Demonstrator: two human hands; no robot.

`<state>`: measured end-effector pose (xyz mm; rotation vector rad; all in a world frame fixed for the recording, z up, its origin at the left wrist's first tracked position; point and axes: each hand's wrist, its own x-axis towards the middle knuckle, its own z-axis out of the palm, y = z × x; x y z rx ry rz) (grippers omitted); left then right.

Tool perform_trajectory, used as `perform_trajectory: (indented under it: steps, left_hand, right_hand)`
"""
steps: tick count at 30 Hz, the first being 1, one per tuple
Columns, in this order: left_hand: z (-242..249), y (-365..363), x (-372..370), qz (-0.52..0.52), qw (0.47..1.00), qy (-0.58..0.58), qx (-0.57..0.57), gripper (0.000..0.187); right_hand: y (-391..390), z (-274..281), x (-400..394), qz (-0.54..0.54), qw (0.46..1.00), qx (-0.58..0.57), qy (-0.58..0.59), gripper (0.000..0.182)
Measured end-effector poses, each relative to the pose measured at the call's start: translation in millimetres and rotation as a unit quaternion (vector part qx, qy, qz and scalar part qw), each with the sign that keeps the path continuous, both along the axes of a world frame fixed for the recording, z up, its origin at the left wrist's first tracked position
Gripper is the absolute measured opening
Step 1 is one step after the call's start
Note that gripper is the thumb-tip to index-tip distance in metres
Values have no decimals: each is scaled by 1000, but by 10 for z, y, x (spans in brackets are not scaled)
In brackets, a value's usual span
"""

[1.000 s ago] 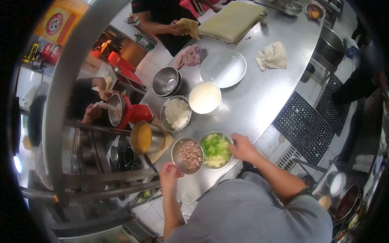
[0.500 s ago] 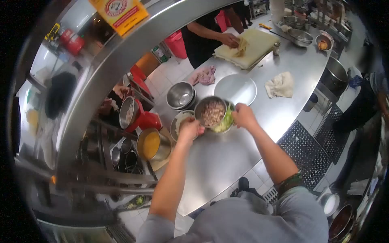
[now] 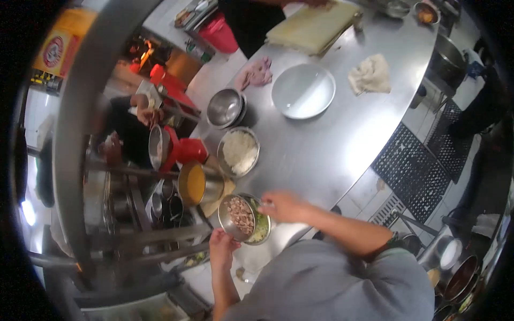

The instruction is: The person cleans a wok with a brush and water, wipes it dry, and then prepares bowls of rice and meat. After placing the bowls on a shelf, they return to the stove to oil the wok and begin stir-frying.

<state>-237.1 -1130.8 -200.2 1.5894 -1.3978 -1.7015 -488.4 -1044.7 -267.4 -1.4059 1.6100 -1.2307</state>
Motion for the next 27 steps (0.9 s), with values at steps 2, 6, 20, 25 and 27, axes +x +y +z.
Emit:
perform_trajectory:
  steps: [2,6,20,25,27]
  left_hand:
    - [-18,-13,192,28,1000,-5,-10,18]
    - [29,65,317,47,999,-11,6,16]
    - [39,51,354,58,998,7,18,14]
    - [7,47,320,70,997,29,30,15]
    - [-40,37,359,66,997,39,33,15]
  right_hand:
    - [-196,-116,-308,-110,984,-55,128,34]
    - [-423,-121,-1421,-368,919,14,136,44]
    - [141,-199,-693,-193,962,131,140,33]
    - [527,-52,-296,-133,979,130,84,35]
    - [646,-25,-274,-94,981,121,119,35]
